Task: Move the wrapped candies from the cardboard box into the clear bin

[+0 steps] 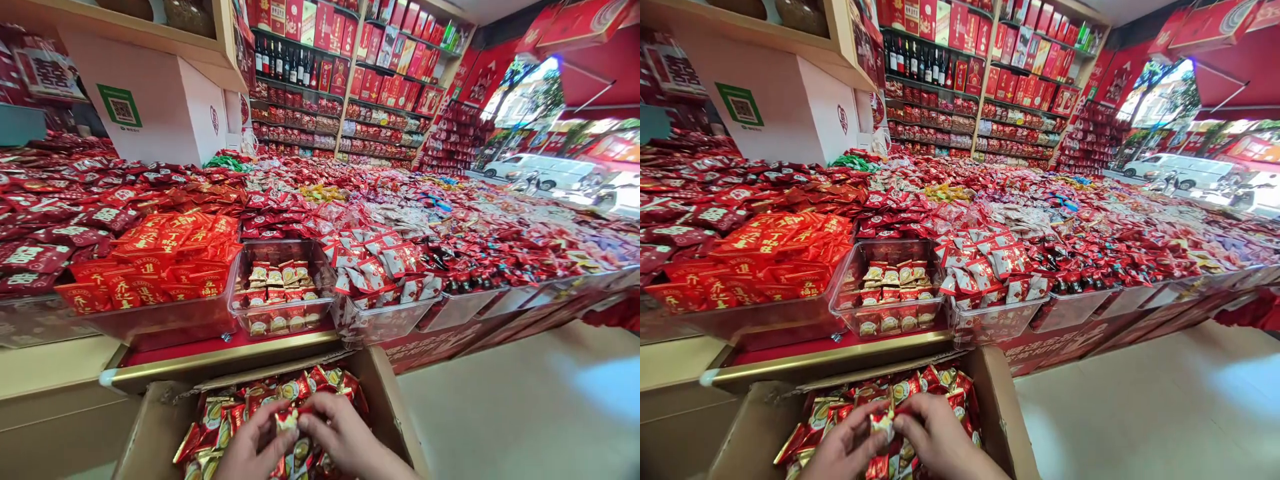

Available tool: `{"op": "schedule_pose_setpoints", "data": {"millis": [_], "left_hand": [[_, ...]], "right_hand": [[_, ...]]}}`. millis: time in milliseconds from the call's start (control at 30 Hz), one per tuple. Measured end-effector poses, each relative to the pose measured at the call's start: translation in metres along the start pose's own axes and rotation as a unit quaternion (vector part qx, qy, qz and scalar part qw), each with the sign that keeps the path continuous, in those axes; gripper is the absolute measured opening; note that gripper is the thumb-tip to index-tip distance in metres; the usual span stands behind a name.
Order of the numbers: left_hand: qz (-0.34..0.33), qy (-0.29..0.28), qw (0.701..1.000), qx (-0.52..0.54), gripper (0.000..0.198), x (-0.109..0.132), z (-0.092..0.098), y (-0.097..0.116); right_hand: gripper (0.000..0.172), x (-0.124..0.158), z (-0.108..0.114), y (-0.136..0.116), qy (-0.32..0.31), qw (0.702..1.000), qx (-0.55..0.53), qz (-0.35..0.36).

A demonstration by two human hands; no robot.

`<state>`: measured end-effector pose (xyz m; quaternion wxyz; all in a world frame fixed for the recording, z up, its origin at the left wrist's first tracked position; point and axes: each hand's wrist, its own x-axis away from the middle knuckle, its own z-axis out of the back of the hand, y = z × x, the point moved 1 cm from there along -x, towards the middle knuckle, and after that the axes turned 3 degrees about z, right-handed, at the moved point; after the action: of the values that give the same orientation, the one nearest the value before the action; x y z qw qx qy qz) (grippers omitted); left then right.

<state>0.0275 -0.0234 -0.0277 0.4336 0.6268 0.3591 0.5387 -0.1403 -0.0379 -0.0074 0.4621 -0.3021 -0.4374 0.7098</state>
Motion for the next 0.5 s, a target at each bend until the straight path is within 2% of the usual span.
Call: {"op": "schedule_pose_setpoints", "data": {"millis": [33,100,200,333,500], "left_hand": [[-0.005,-0.023,1.000,0.014,0.043,-0.001,-0.005,0.011],[-0.022,-0.010,0.999,0.025,0.040,-0.001,-0.014,0.030],[0.005,0.002,0.999,0.053,0.046,0.001,-0.020,0.047],[0.027,0.041,0.988,0.150,0.047,0.002,-0.023,0.050],[0.007,0.050,0.966,0.255,0.045,-0.004,-0.022,0.040]], "right_hand": [[0.023,-0.004,0.003,-0.009,0.021,0.999,-0.035,-0.002],[0.027,-0.013,0.006,-0.020,0.072,0.995,-0.065,0.011],[0.034,-0.023,0.004,-0.025,0.129,0.988,-0.084,0.015],[0.039,-0.029,-0.002,-0.023,0.165,0.978,-0.128,0.007],[0.037,-0.030,-0.005,-0.022,0.186,0.979,-0.082,0.034]]}}
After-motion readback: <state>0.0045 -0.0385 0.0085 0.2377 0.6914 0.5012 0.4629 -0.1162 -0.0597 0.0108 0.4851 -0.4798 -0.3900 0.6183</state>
